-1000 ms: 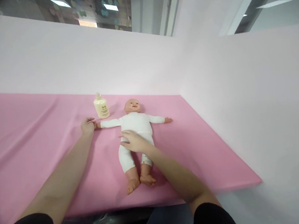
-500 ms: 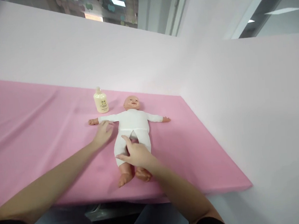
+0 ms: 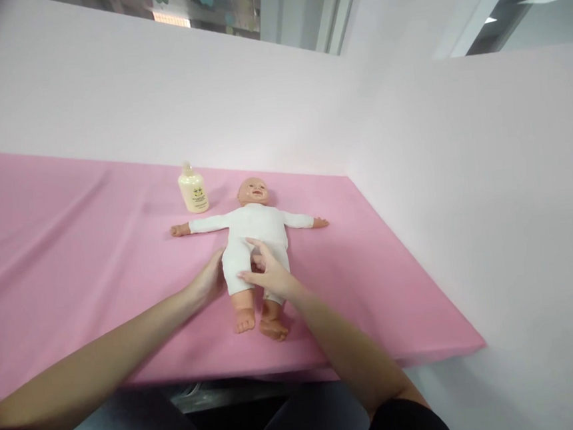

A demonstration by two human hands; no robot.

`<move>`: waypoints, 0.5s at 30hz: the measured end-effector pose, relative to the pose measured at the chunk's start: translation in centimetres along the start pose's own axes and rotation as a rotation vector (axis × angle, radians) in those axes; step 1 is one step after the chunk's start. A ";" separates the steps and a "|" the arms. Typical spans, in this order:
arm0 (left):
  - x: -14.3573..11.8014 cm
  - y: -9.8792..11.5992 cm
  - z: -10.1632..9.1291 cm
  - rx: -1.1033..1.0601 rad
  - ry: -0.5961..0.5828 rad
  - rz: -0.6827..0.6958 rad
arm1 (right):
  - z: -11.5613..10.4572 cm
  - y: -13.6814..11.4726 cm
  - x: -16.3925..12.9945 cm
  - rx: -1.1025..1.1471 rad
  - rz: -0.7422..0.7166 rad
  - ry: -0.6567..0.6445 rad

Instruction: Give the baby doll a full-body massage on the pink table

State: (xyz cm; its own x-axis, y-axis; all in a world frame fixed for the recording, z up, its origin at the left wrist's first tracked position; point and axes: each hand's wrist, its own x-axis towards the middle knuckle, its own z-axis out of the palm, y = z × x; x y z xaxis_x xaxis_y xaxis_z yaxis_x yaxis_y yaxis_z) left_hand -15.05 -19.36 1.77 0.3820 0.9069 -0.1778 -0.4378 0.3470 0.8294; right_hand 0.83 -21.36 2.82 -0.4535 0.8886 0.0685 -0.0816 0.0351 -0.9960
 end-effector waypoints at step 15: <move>-3.9 -3.1 2.2 -0.164 -0.145 -0.021 | -0.6 0.2 -0.4 -0.313 -0.265 0.217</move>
State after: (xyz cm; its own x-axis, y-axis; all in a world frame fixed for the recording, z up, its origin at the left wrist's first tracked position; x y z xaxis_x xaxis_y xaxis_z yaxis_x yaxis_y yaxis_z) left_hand -13.40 -24.47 1.07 0.4999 0.8595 -0.1065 -0.5506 0.4103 0.7269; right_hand 1.51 -21.39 2.52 -0.2542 0.9043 0.3429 0.1173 0.3808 -0.9172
